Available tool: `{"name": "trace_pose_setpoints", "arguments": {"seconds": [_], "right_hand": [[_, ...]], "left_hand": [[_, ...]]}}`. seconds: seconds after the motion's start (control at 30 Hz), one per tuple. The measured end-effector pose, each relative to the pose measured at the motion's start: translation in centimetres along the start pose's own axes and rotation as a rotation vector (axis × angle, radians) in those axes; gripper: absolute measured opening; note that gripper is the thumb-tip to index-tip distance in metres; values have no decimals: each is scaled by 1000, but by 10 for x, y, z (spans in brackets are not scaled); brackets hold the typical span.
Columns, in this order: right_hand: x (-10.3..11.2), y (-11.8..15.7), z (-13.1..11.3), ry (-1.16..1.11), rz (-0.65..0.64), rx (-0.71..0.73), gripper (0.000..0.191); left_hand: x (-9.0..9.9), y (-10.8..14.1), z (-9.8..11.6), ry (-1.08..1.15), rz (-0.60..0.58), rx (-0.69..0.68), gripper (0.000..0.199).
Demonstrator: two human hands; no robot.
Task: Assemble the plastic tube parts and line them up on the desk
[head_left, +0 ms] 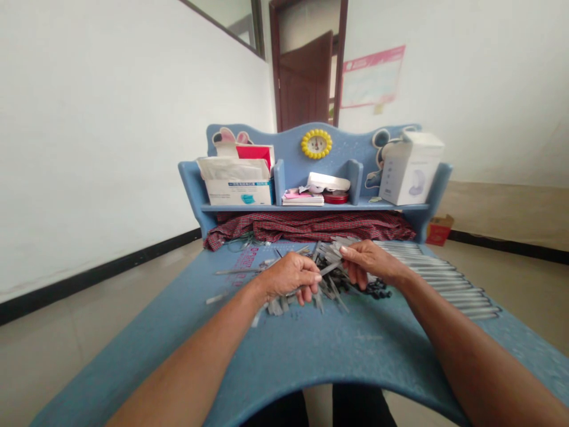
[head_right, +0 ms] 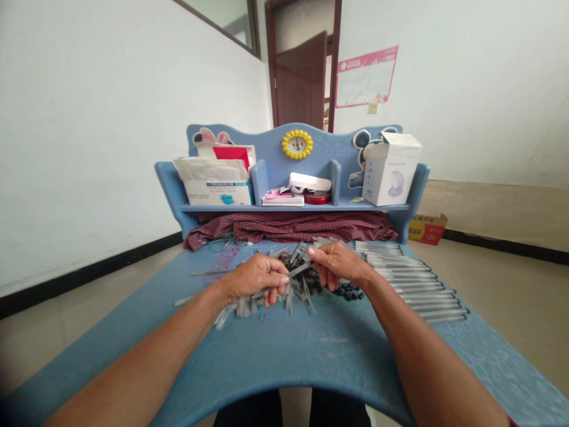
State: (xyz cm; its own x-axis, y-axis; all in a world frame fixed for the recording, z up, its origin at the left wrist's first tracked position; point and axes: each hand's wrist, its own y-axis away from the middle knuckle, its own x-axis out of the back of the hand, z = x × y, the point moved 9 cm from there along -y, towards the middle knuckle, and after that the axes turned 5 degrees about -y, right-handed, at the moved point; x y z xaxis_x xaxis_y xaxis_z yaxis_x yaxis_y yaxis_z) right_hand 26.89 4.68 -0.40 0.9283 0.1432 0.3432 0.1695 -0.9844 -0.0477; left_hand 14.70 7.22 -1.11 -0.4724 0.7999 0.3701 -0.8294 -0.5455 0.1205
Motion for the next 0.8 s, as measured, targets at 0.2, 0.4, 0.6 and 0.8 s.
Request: {"name": "trace_pose_setpoints", "arguments": {"seconds": [0.2,0.4,0.6,0.8], "right_hand": [[2,0,-1,27,7,7,53],[0,0,-4,21,-29,45,46],[-3,-2,5,36,-2,-42,46],[-3,-4,9,-28,54,-107,45]], "left_hand": [[-1,1,2,-3,8,-5,28],[1,-1,0,-15,16,-6,27],[9,-7,-2,-161,135,-39,17],[13,-3,15,-498,272,-142,8]]}}
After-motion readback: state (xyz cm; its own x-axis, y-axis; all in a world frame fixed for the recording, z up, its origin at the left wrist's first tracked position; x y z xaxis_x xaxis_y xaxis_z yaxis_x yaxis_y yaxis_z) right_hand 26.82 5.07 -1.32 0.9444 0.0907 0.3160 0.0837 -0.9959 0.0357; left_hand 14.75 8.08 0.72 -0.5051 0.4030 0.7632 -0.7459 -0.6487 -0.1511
